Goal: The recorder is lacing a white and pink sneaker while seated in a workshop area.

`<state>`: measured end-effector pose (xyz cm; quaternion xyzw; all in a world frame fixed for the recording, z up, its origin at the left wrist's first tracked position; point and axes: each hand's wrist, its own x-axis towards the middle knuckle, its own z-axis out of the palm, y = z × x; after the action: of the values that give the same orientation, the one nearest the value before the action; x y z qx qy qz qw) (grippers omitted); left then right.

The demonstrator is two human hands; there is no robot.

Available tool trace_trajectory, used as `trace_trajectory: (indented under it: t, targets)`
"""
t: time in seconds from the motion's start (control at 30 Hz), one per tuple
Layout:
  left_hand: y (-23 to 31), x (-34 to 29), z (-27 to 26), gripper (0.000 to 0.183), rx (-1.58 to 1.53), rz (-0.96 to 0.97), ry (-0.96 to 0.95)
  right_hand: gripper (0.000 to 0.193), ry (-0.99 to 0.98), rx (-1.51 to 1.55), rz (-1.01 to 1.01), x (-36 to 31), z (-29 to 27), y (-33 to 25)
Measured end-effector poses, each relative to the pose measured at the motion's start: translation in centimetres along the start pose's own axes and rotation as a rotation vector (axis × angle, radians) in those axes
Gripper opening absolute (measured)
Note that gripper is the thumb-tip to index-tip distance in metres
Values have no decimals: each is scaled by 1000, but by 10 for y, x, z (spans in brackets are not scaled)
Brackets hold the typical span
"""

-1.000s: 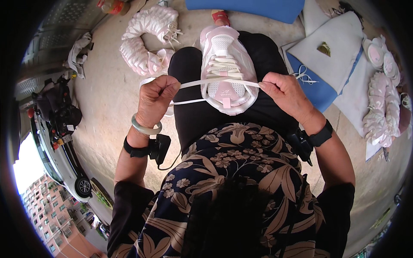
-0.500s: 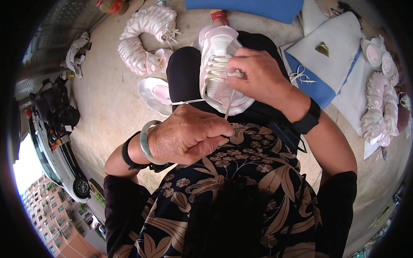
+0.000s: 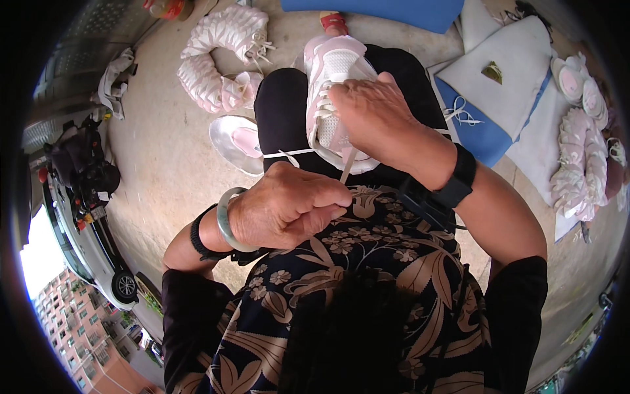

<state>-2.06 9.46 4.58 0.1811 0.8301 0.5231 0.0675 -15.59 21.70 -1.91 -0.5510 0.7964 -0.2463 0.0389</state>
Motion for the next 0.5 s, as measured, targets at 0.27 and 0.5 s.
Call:
trace_trajectory:
  t: [0.27, 0.5]
  targets:
    - [8, -15, -17, 6, -139, -244, 167, 9, -258, 1205, 350, 32, -17, 0]
    - [-15, -36, -42, 8, -296, -517, 480, 9, -136, 819, 309, 3, -111, 23]
